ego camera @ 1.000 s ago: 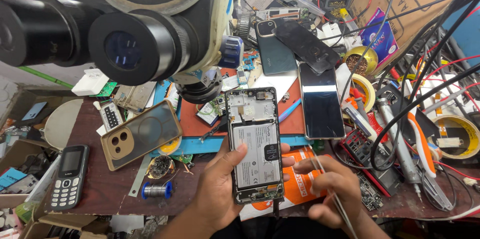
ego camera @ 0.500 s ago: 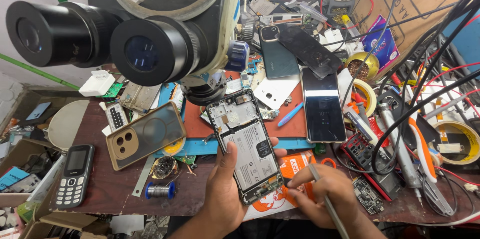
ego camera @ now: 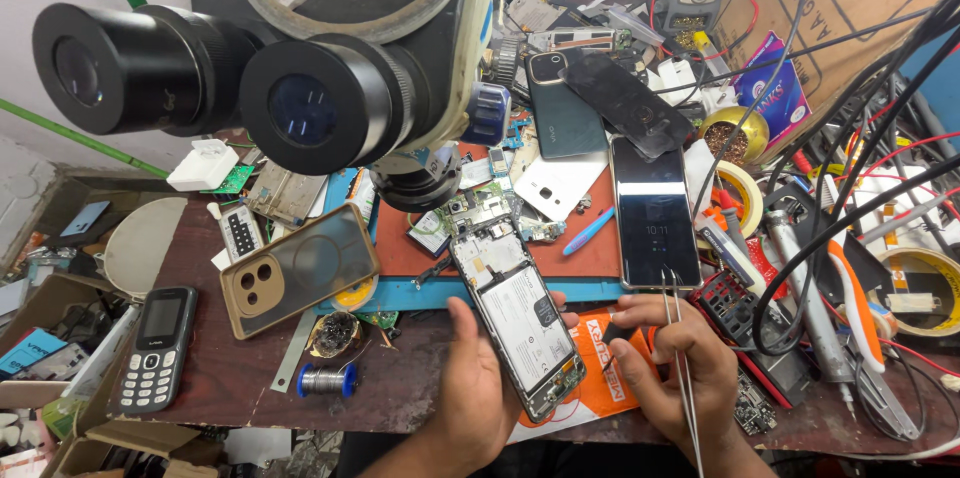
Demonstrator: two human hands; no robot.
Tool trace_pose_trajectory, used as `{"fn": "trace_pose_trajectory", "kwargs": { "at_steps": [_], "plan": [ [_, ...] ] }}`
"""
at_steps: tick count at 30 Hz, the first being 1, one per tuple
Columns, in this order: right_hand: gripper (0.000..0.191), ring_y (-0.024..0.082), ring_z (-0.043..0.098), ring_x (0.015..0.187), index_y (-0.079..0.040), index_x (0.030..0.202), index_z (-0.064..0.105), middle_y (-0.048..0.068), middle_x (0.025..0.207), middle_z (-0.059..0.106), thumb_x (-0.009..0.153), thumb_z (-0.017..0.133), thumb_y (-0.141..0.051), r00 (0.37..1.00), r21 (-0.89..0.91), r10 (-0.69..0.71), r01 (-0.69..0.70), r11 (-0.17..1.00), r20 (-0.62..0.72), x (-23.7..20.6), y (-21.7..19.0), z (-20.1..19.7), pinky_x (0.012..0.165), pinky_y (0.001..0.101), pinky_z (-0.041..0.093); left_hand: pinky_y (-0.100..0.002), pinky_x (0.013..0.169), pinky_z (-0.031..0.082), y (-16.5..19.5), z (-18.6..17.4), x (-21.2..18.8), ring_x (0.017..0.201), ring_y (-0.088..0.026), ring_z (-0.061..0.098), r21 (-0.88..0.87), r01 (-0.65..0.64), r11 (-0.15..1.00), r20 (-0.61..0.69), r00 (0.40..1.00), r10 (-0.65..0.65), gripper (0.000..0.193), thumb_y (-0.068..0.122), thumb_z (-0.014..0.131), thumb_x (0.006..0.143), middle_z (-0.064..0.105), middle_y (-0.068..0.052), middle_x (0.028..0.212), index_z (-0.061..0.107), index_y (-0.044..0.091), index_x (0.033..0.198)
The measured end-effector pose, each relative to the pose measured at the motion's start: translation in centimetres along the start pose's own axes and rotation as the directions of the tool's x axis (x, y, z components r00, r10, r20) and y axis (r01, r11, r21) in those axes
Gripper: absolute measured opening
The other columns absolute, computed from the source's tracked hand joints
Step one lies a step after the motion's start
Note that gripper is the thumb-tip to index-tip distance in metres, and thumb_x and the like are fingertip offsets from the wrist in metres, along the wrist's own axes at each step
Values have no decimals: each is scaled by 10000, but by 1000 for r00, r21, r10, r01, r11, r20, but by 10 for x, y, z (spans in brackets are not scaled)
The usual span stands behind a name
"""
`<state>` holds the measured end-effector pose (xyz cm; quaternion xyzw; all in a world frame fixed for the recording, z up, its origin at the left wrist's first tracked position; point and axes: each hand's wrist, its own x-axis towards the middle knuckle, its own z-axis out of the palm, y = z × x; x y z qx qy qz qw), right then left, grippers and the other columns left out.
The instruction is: The person disassembles a smartphone, removes the motherboard, and uses tweezers to detach a small ribbon cable from the phone's internal frame. The person then sprays a cleaning solution onto the phone and continues to manipulate small components with tweezers.
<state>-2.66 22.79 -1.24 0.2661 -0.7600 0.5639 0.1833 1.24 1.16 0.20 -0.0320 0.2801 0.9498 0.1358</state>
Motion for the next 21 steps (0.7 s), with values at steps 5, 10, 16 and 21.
{"fn": "trace_pose_trajectory", "kwargs": {
  "at_steps": [5,10,16,21],
  "plan": [
    [147,283,628,1198,-35,1033,555,191,1179,650,1007,445,-129,985,295,115,-72,953,-129,-6,4,0,1100,428,457,-414,1018,528,-5,-10,-1,1205,-247,618,76,-14,997,65,998,9,881,692,217,989,607,-167,1343,439,-8,1476],
    [256,251,630,1140,29,1162,601,198,1207,600,989,445,-74,981,428,123,-48,903,-150,-16,15,-4,1096,406,491,-428,1091,483,-8,-16,0,1278,-244,574,80,-45,996,132,991,34,784,614,303,1015,577,-162,1397,404,10,1504],
    [191,265,721,1072,18,1020,685,180,1128,703,846,640,82,998,302,61,-68,951,33,-15,0,-12,978,389,557,-449,1110,475,-4,-15,0,1286,-276,584,79,-58,995,168,985,44,763,592,339,1030,586,-193,1393,389,-3,1504],
    [183,260,757,1038,15,1023,729,171,1072,779,856,726,88,979,449,22,-114,886,205,-14,-18,12,1240,505,432,-466,1121,480,-9,-12,5,1263,-312,611,-104,-23,994,198,979,44,819,636,245,1064,621,-201,1321,463,-62,1433]
  ]
}}
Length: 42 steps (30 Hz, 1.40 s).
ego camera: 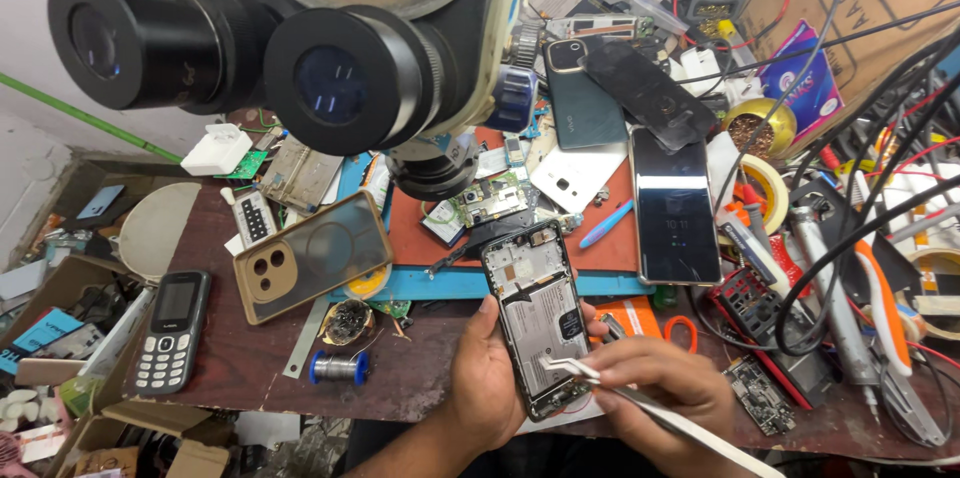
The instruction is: The person disassembles a smartphone, removes the motherboard, and uses tweezers to detach a small ribbon cable from the phone's internal frame. The person then sprays a cleaning solution onto the phone and continues to manipulate small components with tweezers.
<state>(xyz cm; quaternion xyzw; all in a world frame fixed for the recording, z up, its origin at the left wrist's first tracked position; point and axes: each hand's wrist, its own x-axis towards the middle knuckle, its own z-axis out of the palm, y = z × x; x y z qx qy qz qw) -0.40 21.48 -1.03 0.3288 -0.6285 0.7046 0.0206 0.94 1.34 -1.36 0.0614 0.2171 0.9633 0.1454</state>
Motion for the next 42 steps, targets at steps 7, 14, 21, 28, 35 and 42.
{"fn": "trace_pose_trajectory", "kwargs": {
  "at_steps": [7,14,21,28,35,42],
  "plan": [
    [176,203,782,963,3,992,772,129,1018,816,830,743,66,981,-127,180,-188,974,-69,0,10,18,1159,425,445,-427,1108,486,1,-1,-1,1231,-273,628,27,78,997,-95,993,-75,845,666,230,1015,637,-174,1320,506,-18,1426],
    [159,179,779,924,-17,956,781,113,979,818,817,748,53,983,-157,151,-166,974,-104,1,8,18,1139,412,466,-431,1099,487,-3,-2,-1,1229,-268,627,23,85,996,-101,991,-83,811,647,244,1024,633,-156,1321,501,-7,1429],
    [173,170,801,901,-41,945,777,79,959,824,789,762,30,992,-287,97,-115,951,-79,8,-1,19,1098,395,515,-416,1112,490,-8,-8,0,1234,-259,623,66,70,995,-57,996,-66,842,670,259,1047,628,-163,1320,504,-34,1439],
    [208,175,804,939,-44,953,769,71,972,822,763,757,40,992,-346,59,-94,933,-109,10,-13,26,1073,367,535,-424,1119,489,-8,-7,0,1251,-258,625,48,114,992,-82,991,-110,856,685,252,1005,624,-150,1339,494,-9,1443],
    [265,199,800,946,-84,985,720,98,1024,780,757,809,19,978,-522,-209,185,833,14,19,-17,34,959,333,593,-432,1110,494,-5,-3,1,1217,-274,638,46,97,994,-42,995,-95,878,696,237,1027,641,-183,1296,510,-35,1430],
    [289,222,784,956,-111,1002,747,115,1058,770,747,839,-13,944,-609,-289,326,724,161,18,-15,29,910,291,594,-434,1108,499,-2,0,2,1200,-271,641,51,73,996,-39,997,-71,888,694,232,1035,647,-178,1276,522,-61,1402]
  ]
}}
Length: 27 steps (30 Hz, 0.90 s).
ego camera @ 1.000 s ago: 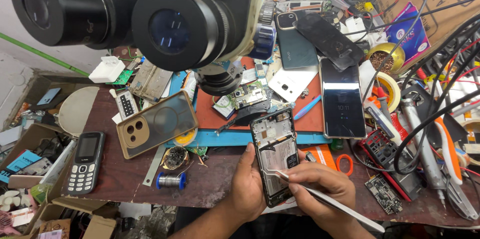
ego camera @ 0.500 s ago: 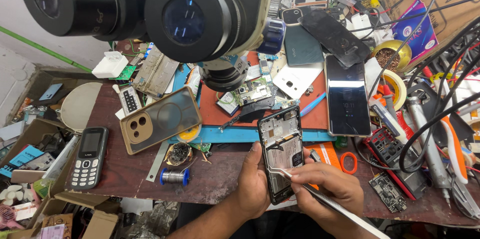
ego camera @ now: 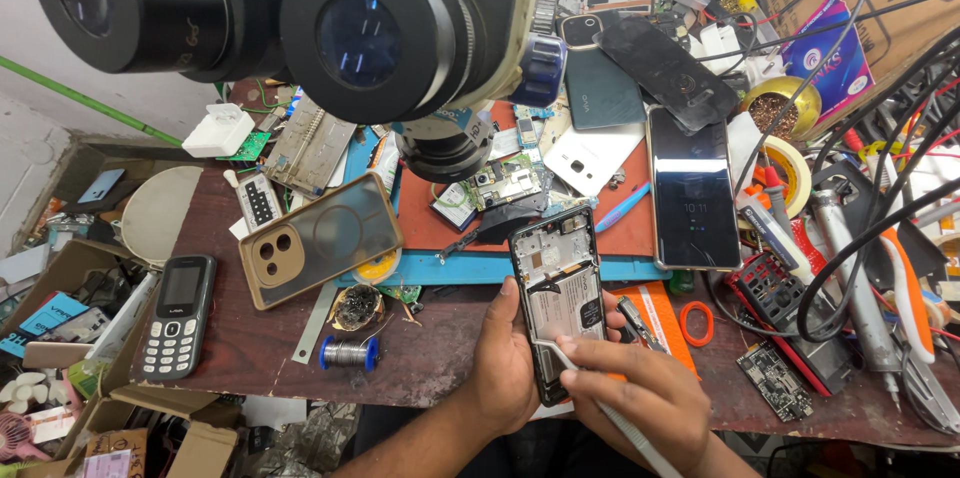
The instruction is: The person disassembles a smartphone, removes the motherboard, and uses tweezers to detach a small ribbon cable from the phone's internal frame. The person then sprays a cleaning solution onto the phone and continues to manipulate small components with tweezers.
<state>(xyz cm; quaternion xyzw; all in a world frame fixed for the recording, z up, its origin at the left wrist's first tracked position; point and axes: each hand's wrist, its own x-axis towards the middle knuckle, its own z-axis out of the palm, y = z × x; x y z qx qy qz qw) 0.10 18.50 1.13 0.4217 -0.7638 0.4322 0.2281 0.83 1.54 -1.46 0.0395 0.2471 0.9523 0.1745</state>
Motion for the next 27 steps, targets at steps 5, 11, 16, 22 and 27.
{"fn": "trace_pose_trajectory", "kwargs": {
  "at_steps": [5,11,16,22,27],
  "plan": [
    [302,229,800,978,-76,1012,732,115,1082,780,738,815,21,985,158,171,-164,974,-28,-4,-1,2,1041,371,544,-422,1096,501,0,1,1,1193,-269,644,16,22,1000,-23,1000,-21,880,695,224,1014,652,-184,1262,525,-33,1406],
    [272,228,783,1018,-81,1002,753,121,1124,762,759,841,7,999,48,-33,32,998,5,2,5,0,936,337,604,-436,1085,518,2,1,1,1179,-281,655,10,22,1000,-1,1000,-22,889,697,218,1027,655,-190,1245,529,-49,1396],
    [271,301,769,1065,-47,1021,761,148,1162,732,761,837,-26,983,63,-179,175,983,52,6,7,-4,881,366,639,-453,1082,522,3,1,1,1170,-298,658,-11,27,1000,9,1000,-27,887,695,211,1038,659,-191,1231,530,-55,1388],
    [251,285,777,1074,-68,1055,745,173,1184,726,821,833,-62,995,129,-96,94,987,5,-4,6,-4,894,357,645,-447,1083,515,0,-3,-1,1182,-292,657,-4,53,999,10,999,-53,891,698,195,1029,657,-187,1246,527,-40,1402],
    [311,278,749,1147,-10,1136,701,177,1178,750,833,761,-47,912,465,385,-281,840,-144,-24,2,7,1070,408,598,-417,1146,477,-7,-6,0,1262,-259,617,-80,58,995,-29,998,-61,848,667,198,1037,627,-158,1326,496,-16,1442]
  ]
}}
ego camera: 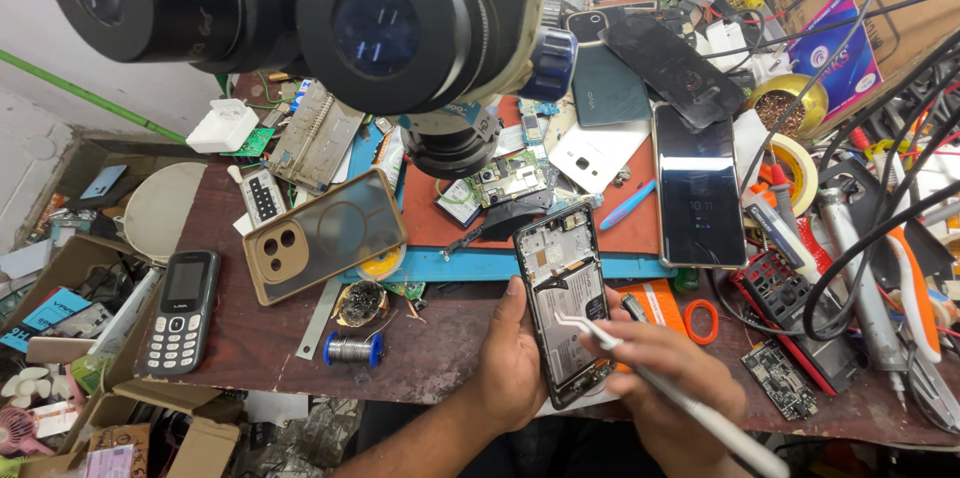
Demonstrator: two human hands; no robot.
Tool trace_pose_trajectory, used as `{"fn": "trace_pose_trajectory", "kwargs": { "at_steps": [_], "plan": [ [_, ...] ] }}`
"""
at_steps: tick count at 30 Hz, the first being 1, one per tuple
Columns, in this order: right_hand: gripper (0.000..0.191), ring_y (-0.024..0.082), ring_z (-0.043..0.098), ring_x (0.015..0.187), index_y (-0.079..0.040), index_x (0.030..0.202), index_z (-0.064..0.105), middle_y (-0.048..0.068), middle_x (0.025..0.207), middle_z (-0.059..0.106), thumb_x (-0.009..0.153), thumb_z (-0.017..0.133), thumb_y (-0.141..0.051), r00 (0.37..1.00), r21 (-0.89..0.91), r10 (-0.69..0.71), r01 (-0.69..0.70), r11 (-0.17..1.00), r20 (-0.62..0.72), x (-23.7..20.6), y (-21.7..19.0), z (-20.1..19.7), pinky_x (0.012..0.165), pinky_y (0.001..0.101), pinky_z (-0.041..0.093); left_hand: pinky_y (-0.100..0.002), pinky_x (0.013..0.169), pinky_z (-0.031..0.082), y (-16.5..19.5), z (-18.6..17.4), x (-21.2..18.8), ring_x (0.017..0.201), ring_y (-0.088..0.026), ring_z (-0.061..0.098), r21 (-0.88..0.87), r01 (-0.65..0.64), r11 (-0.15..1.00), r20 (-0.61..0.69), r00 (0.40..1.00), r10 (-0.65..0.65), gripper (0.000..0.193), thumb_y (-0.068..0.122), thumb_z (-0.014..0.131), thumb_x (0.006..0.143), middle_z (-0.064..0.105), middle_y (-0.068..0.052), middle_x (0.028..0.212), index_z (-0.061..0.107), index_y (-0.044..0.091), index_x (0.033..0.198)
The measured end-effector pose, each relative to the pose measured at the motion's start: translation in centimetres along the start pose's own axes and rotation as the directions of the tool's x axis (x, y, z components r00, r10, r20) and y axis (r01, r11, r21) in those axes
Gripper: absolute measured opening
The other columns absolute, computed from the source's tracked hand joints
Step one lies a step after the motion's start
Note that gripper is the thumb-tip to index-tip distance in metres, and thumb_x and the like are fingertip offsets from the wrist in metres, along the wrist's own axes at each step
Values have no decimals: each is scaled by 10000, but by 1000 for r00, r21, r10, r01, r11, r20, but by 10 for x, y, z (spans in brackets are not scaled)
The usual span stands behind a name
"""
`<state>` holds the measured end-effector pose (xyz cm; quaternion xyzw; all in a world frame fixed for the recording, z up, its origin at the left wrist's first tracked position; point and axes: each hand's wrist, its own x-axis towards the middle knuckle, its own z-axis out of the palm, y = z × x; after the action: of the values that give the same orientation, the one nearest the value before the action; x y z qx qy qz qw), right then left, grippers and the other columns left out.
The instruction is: The person disassembles a smartphone, removes the motherboard, and uses tweezers to detach a small ribbon cable from the phone's internal frame. The person then sprays a cleaning solution onto the phone and continues to manipulate small components with tweezers.
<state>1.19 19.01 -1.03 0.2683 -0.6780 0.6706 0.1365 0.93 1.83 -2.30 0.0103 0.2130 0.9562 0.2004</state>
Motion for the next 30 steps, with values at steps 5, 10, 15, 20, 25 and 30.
{"fn": "trace_pose_trajectory", "kwargs": {
  "at_steps": [5,10,15,20,25,30],
  "plan": [
    [253,274,748,1008,52,1049,721,206,1103,743,806,745,119,854,403,515,-449,798,-68,-11,6,-1,984,413,580,-436,1168,439,0,0,-3,1303,-268,581,137,-97,986,71,994,87,818,654,182,1067,612,-161,1341,475,-13,1439],
    [245,257,770,1001,60,1067,713,196,1053,762,838,724,146,921,193,383,-365,911,-67,-18,9,-3,963,357,599,-447,1185,429,-2,4,-3,1331,-261,561,210,-117,971,59,993,107,828,668,166,1039,578,-163,1382,428,8,1464],
    [205,229,757,950,35,1002,671,193,1025,749,839,732,144,938,159,335,-319,934,-84,-22,15,-5,843,302,606,-447,1200,422,-1,4,-4,1359,-255,540,257,-132,957,70,991,118,852,695,195,1013,555,-165,1395,402,10,1476],
    [173,246,764,984,27,953,645,215,1004,755,842,717,139,941,227,333,-311,923,-62,-23,12,-4,861,322,620,-444,1188,429,-3,4,-4,1358,-252,535,250,-149,957,81,988,133,843,691,241,1008,550,-164,1398,386,16,1492],
    [170,260,767,925,29,927,642,242,1001,780,827,716,145,907,250,406,-370,895,-111,-23,6,1,787,328,615,-451,1181,426,-4,4,-5,1362,-258,531,285,-190,940,101,981,167,828,671,300,1015,539,-171,1422,372,8,1505],
    [168,259,778,960,14,922,628,236,978,768,845,712,138,911,238,389,-351,905,-135,-23,3,5,842,332,624,-447,1201,404,-2,3,-8,1383,-257,513,344,-179,922,111,983,149,838,679,299,1006,528,-161,1445,355,16,1515]
  ]
}}
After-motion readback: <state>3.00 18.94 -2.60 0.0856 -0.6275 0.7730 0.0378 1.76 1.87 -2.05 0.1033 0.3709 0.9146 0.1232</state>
